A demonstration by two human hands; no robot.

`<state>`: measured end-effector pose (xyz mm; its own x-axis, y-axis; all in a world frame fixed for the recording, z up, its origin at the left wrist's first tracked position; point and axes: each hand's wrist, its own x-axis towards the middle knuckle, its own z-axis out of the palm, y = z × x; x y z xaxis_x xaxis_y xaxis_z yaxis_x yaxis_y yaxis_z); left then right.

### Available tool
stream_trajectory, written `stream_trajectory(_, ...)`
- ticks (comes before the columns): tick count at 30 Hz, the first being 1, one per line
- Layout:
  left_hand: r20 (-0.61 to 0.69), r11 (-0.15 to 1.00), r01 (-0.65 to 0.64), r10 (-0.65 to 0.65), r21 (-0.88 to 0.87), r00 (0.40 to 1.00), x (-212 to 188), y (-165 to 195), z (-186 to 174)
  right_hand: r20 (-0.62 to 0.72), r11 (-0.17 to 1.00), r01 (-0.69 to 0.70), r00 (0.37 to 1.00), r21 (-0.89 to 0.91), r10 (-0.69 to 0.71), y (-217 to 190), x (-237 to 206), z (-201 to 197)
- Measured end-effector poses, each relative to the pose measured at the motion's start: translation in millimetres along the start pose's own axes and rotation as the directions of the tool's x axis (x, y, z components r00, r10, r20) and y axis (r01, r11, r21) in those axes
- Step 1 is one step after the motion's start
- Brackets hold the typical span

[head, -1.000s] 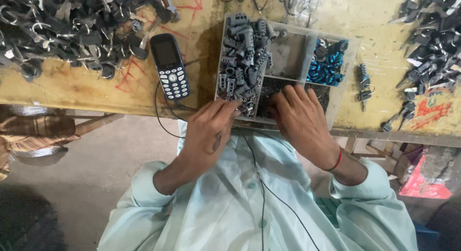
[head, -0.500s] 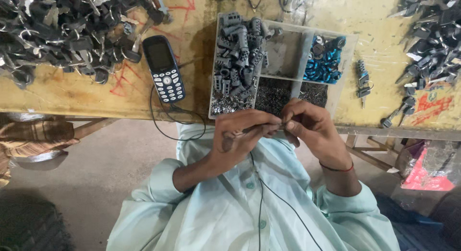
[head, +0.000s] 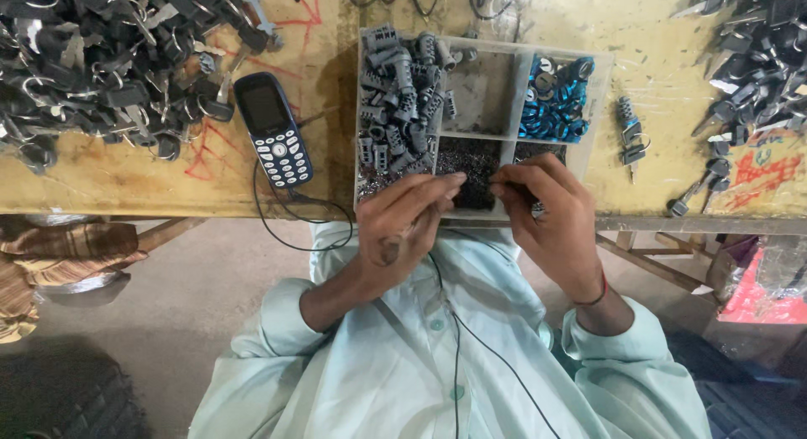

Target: The person sits at a workbench and assembles small metal lock components by hand. They repeatedly pick parts from a compartment tray, fit pieces together in their hands, and place finished assemblies on the bench beside the tray.

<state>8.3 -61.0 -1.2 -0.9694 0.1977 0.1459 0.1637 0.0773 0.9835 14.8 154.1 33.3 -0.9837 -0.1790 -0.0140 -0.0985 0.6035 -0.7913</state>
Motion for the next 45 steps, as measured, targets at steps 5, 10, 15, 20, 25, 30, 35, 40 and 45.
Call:
stream_trajectory(5,0.164,0.784,0.382,-0.347,-0.489,0.923,-3,-5,4,0.307,0.697,-0.362,0.928,0.618,0.210,6,1,-6)
stream_trajectory(10,0.236,0.744,0.329,-0.232,-0.582,0.944,-6,-5,6,0.424,0.566,-0.431,0.893,0.703,0.154,3,-6,-2)
stream_trajectory(15,0.254,0.803,0.222,-0.092,-0.553,0.963,-7,-3,0,0.438,0.585,-0.436,0.886,0.684,0.149,-1,-10,-3)
stream_trajectory(20,0.251,0.869,0.155,-0.036,-0.470,0.967,-6,8,-6,0.402,0.434,-0.364,0.916,0.824,0.005,-1,-14,6)
stream_trajectory(25,0.197,0.905,0.075,0.010,-0.418,0.980,-5,15,-8,0.343,0.485,-0.317,0.939,0.815,0.036,0,-21,12)
stream_trajectory(30,0.092,0.980,-0.127,0.142,-0.150,0.986,-7,21,-8,0.043,0.980,0.156,0.986,0.121,-0.162,-10,-22,6)
stream_trajectory(35,0.415,0.735,0.575,-0.426,-0.359,0.804,1,20,-14,0.219,0.622,-0.248,0.968,0.743,0.123,-19,-1,6)
stream_trajectory(40,0.245,0.970,0.194,-0.153,-0.150,0.957,3,11,-22,0.247,0.925,-0.313,0.934,0.215,0.258,-15,1,-25)
stream_trajectory(45,0.328,0.868,0.422,-0.332,-0.259,0.884,3,5,-10,0.245,0.977,-0.215,0.947,0.010,0.206,-10,-12,-32)
